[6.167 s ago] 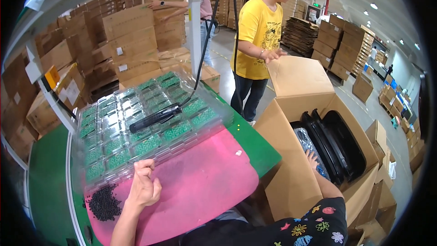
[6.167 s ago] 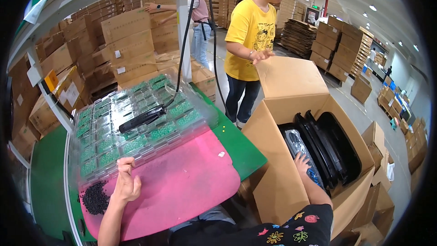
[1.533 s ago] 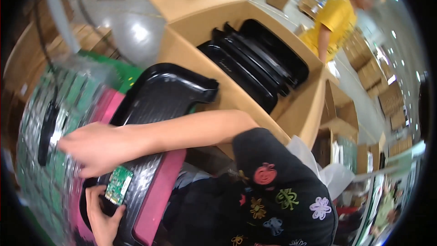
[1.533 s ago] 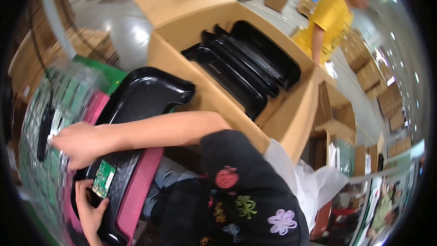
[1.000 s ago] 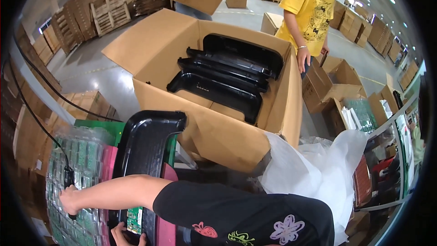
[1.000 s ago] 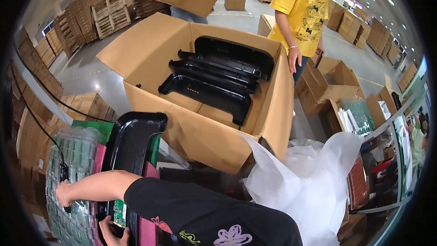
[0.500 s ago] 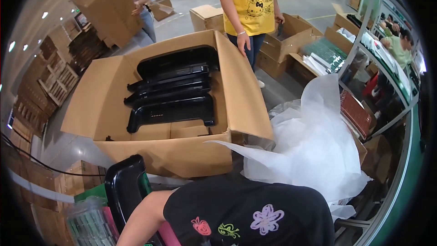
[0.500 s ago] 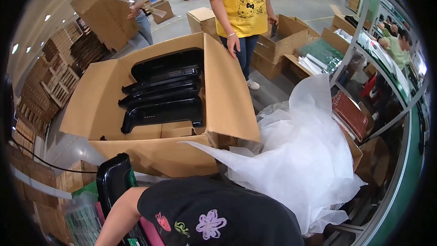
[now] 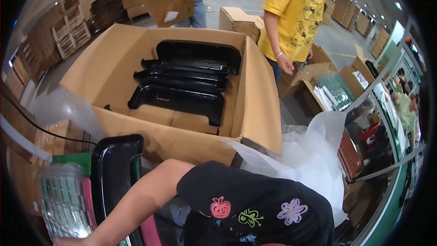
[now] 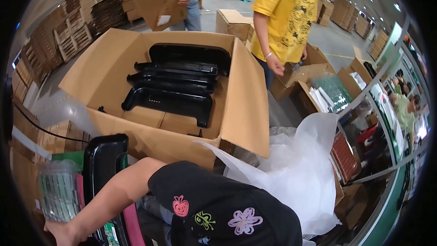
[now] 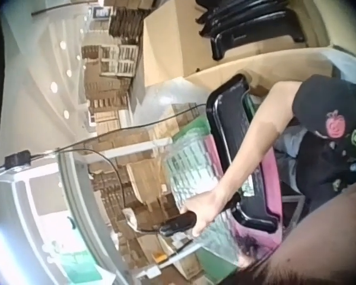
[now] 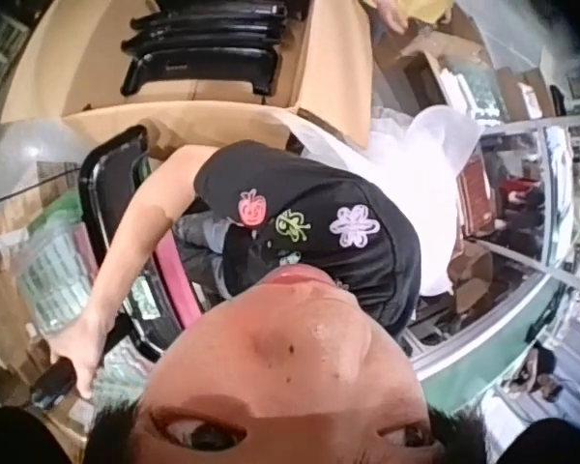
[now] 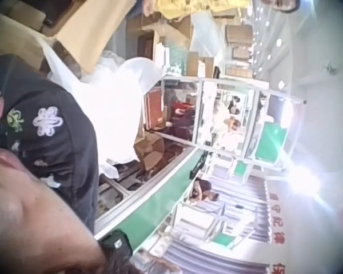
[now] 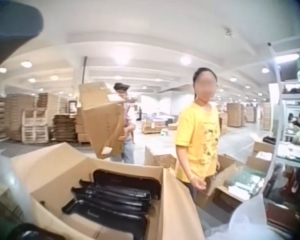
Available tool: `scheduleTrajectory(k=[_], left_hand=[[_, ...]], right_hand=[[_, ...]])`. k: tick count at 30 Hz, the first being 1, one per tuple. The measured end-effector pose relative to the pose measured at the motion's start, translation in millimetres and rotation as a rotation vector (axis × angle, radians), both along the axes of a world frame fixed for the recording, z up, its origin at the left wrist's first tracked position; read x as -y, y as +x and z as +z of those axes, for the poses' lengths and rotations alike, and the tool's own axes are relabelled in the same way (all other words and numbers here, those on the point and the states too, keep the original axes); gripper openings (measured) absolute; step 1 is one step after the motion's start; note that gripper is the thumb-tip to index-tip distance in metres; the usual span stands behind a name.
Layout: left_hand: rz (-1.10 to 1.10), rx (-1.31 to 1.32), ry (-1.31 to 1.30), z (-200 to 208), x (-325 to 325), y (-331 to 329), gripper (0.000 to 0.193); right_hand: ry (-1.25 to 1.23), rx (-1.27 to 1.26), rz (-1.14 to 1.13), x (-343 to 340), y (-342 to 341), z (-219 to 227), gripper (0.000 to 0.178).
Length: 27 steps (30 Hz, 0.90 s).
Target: Assembling circuit boards into black plastic housings using an electric screwdriver and placing finished units into a cardboard box.
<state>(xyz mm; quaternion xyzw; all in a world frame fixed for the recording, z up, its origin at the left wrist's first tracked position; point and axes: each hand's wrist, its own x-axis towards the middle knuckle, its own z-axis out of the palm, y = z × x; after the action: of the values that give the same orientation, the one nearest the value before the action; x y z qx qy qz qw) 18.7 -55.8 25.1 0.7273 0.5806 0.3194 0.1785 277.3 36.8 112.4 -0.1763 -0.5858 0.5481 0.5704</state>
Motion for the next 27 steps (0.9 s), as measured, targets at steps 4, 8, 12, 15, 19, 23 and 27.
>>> scheduleTrajectory(k=[4, 8, 12, 15, 19, 23, 27], left_hand=[[0.054, -0.034, -0.016, 4, 2, -15, 0.028], [0.071, -0.047, 0.009, 5, -8, -27, 0.028], [0.074, -0.070, 0.031, 11, -20, -37, 0.028], [0.062, -0.102, 0.049, 20, -35, -42, 0.028], [0.053, -0.135, 0.070, 30, -50, -49, 0.028], [0.025, -0.169, 0.055, 103, -32, 102, 0.028], [-0.008, -0.203, 0.047, 113, -33, 102, 0.028]], right_hand=[[0.062, 0.029, -0.075, -4, -3, -10, 0.027], [-0.106, -0.098, 0.071, -22, -28, -35, 0.062], [-0.156, -0.128, 0.115, -41, -40, -41, 0.070], [-0.195, -0.151, 0.016, -36, -32, -36, 0.062], [-0.211, -0.209, -0.005, -33, -25, -29, 0.058], [-0.230, -0.332, -0.035, -45, -19, -34, 0.049], [-0.237, -0.476, -0.066, -65, -45, -38, 0.047]])
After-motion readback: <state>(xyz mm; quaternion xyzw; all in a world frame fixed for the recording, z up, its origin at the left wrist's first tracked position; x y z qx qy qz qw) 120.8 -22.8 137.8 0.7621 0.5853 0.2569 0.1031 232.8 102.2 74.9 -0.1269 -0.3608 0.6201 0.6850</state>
